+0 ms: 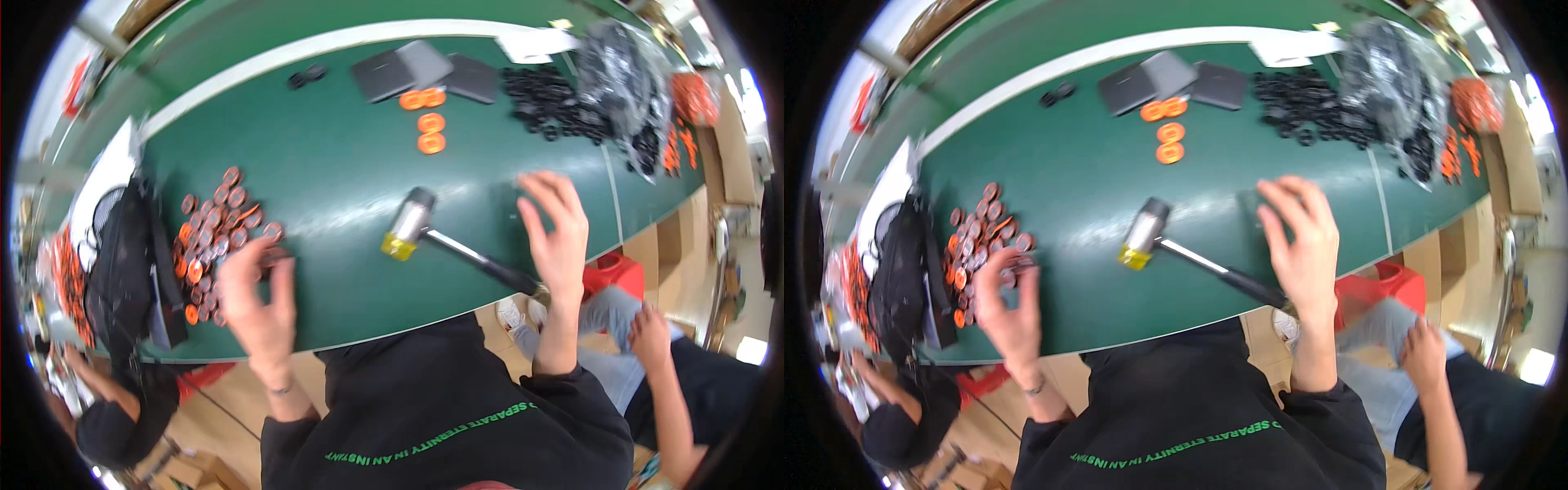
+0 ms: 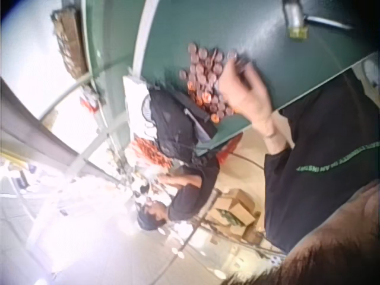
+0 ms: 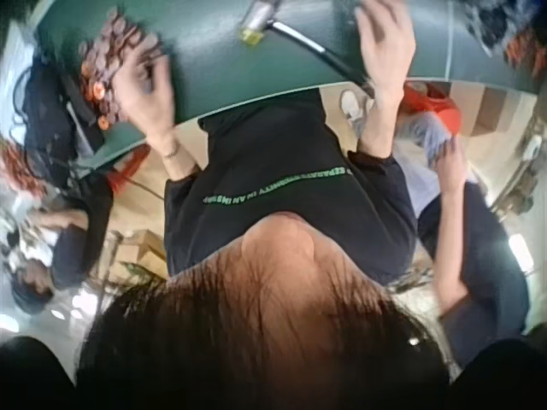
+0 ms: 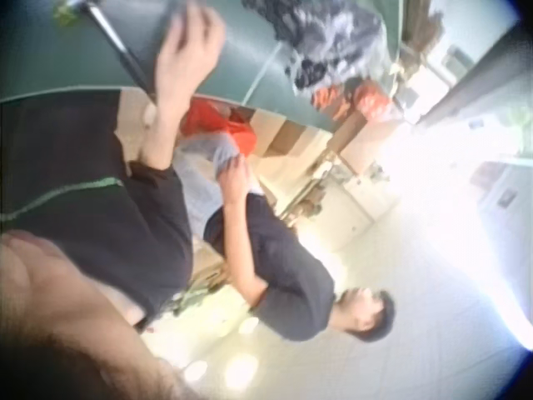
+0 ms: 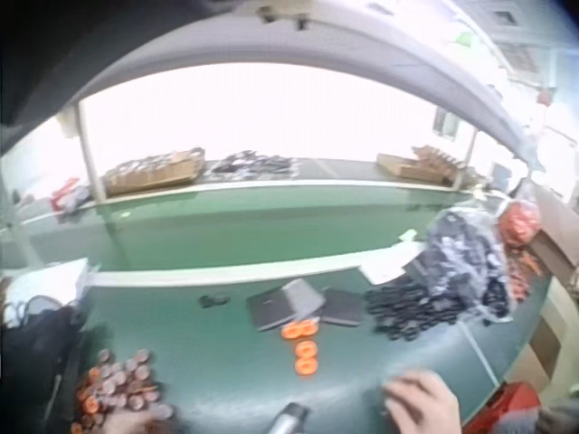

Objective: The person assembles plastic rings and orange inserts by hand, using a mallet to secure the pieces together on a manufacturing workbench.

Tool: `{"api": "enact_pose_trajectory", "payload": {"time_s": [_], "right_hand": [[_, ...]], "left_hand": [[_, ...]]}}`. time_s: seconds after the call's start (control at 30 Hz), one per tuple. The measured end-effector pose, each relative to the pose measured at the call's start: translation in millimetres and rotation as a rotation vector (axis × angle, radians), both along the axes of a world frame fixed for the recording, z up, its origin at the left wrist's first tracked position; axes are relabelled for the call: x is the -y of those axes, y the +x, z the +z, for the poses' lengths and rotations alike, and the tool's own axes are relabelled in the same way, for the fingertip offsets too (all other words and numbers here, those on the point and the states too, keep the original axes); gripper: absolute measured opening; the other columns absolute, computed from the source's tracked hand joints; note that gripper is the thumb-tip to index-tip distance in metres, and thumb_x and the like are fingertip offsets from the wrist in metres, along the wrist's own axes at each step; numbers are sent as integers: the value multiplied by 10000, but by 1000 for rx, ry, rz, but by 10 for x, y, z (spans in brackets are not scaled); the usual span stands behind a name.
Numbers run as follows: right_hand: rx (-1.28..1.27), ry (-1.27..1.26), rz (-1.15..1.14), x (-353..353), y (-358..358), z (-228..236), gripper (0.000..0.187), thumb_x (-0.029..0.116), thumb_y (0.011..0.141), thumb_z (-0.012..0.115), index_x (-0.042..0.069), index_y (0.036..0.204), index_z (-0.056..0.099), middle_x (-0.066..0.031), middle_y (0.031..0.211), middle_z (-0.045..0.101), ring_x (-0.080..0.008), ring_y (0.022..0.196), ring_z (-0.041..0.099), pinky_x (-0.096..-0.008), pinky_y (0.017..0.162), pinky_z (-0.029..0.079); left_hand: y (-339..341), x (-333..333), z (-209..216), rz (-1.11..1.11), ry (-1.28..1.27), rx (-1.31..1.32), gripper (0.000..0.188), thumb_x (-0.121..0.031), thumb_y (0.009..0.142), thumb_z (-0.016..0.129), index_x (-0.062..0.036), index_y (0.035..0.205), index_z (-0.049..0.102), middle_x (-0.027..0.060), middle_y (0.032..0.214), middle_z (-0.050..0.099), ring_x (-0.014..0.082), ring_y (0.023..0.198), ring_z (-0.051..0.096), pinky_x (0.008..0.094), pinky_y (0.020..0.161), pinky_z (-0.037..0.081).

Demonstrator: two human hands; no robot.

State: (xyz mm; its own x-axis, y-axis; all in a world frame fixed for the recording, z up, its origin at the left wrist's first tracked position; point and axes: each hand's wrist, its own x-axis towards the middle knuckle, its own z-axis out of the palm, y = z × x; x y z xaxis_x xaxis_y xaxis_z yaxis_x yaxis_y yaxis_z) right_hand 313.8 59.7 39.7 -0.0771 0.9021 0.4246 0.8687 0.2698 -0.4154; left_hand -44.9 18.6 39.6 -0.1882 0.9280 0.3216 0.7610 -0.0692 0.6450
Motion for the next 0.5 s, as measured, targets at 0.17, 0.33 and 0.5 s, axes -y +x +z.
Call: {"api": "enact_pose_trajectory", "payload": {"time_s": [0.17,0.33,0.5], "right_hand": [[-44,-84,-265,-293,661,-145,504,85,907,748,80,1396,622,-162,1326,575,-356,1093,636,-444,927,522],[121,-8,-168,-400,758,-303,468,109,904,752,68,1357,643,-176,1272,589,-369,1113,621,-463,940,512],[-9,49,-131,-285,679,-317,298,41,862,773,19,1142,673,-130,1182,648,-333,1014,663,-435,865,546]], "left_hand": [[-579,-227,-42,110,130,-425,203,-18,923,706,-24,1126,713,111,1201,695,311,1121,622,434,949,502],[-528,-430,71,50,167,-395,140,-65,923,725,-33,1056,751,113,1214,684,310,1120,629,419,961,500],[95,-818,379,-306,143,-313,200,-26,867,744,-43,1066,743,102,1204,687,318,1099,639,418,942,517]]}}
